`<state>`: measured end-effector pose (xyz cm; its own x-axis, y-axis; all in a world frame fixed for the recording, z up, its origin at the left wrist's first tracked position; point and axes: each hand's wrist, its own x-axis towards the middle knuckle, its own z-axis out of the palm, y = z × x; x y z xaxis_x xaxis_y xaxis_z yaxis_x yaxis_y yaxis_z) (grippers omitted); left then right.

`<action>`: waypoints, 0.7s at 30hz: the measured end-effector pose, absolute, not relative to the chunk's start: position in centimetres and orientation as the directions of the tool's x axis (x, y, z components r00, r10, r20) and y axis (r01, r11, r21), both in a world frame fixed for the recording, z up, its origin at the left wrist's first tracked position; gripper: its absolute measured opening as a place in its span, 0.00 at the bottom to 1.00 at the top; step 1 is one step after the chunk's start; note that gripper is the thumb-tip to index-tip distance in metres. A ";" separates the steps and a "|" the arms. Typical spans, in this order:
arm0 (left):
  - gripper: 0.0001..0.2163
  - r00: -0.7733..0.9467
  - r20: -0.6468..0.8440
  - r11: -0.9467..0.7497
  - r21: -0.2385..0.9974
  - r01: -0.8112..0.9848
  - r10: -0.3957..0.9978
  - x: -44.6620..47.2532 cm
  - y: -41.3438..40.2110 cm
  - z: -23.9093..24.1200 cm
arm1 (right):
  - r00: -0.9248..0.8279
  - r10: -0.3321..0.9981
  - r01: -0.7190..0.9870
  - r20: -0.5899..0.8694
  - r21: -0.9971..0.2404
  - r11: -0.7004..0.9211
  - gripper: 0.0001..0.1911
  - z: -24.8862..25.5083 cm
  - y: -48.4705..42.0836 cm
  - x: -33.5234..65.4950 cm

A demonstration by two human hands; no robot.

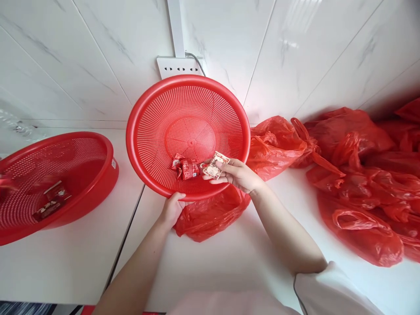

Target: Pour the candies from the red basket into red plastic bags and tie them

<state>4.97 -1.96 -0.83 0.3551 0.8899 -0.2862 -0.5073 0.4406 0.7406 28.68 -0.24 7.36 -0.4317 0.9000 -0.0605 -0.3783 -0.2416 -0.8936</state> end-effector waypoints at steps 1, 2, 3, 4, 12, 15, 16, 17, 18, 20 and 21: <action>0.16 0.358 -0.274 0.434 0.738 -0.516 0.892 5.0 -1.9 -0.8 | -0.441 0.894 -0.388 -0.075 -0.882 -0.266 0.19 7.5 -0.3 28.7; 0.16 0.357 -0.260 0.423 0.738 -0.525 0.897 5.1 -1.9 -0.8 | -0.447 0.890 -0.393 -0.088 -0.874 -0.284 0.19 7.6 -0.3 28.8; 0.16 0.355 -0.247 0.412 0.740 -0.532 0.902 5.1 -2.0 -0.6 | -0.452 0.887 -0.396 -0.096 -0.869 -0.296 0.19 7.6 -0.3 28.9; 0.16 0.350 -0.237 0.401 0.742 -0.538 0.906 5.2 -2.0 -0.4 | -0.459 0.883 -0.395 -0.099 -0.868 -0.302 0.19 7.6 -0.3 29.0; 0.19 0.290 -0.176 0.315 0.767 -0.559 0.941 5.7 -2.4 0.6 | -0.533 0.837 -0.266 -0.124 -0.914 -0.305 0.19 6.8 -0.2 29.7; 0.20 0.278 -0.161 0.295 0.778 -0.555 0.947 5.7 -2.4 0.4 | -0.530 0.836 -0.208 -0.143 -0.934 -0.292 0.21 6.9 -0.2 29.8; 0.20 0.273 -0.161 0.291 0.782 -0.551 0.948 5.7 -2.5 0.4 | -0.536 0.831 -0.175 -0.146 -0.944 -0.278 0.21 7.1 -0.3 29.9; 0.20 0.271 -0.164 0.292 0.786 -0.546 0.949 5.7 -2.5 0.3 | -0.543 0.828 -0.129 -0.143 -0.960 -0.250 0.22 7.3 -0.4 30.0; 0.20 0.271 -0.173 0.298 0.789 -0.537 0.947 5.7 -2.5 0.3 | -0.550 0.824 -0.067 -0.137 -0.976 -0.208 0.22 7.5 -0.5 30.1; 0.19 0.279 -0.198 0.321 0.794 -0.516 0.939 5.8 -2.6 0.2 | -0.577 0.807 0.096 -0.129 -0.991 -0.090 0.20 7.9 -0.7 30.4; 0.19 0.283 -0.208 0.330 0.796 -0.507 0.936 5.8 -2.7 0.2 | -0.599 0.789 0.190 -0.136 -0.981 -0.025 0.19 8.1 -0.8 30.4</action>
<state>5.83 -2.70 0.23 0.2834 0.9362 -0.2077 -0.5067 0.3300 0.7965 30.41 -0.85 8.11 -0.5994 0.7887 -0.1365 0.1901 -0.0253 -0.9814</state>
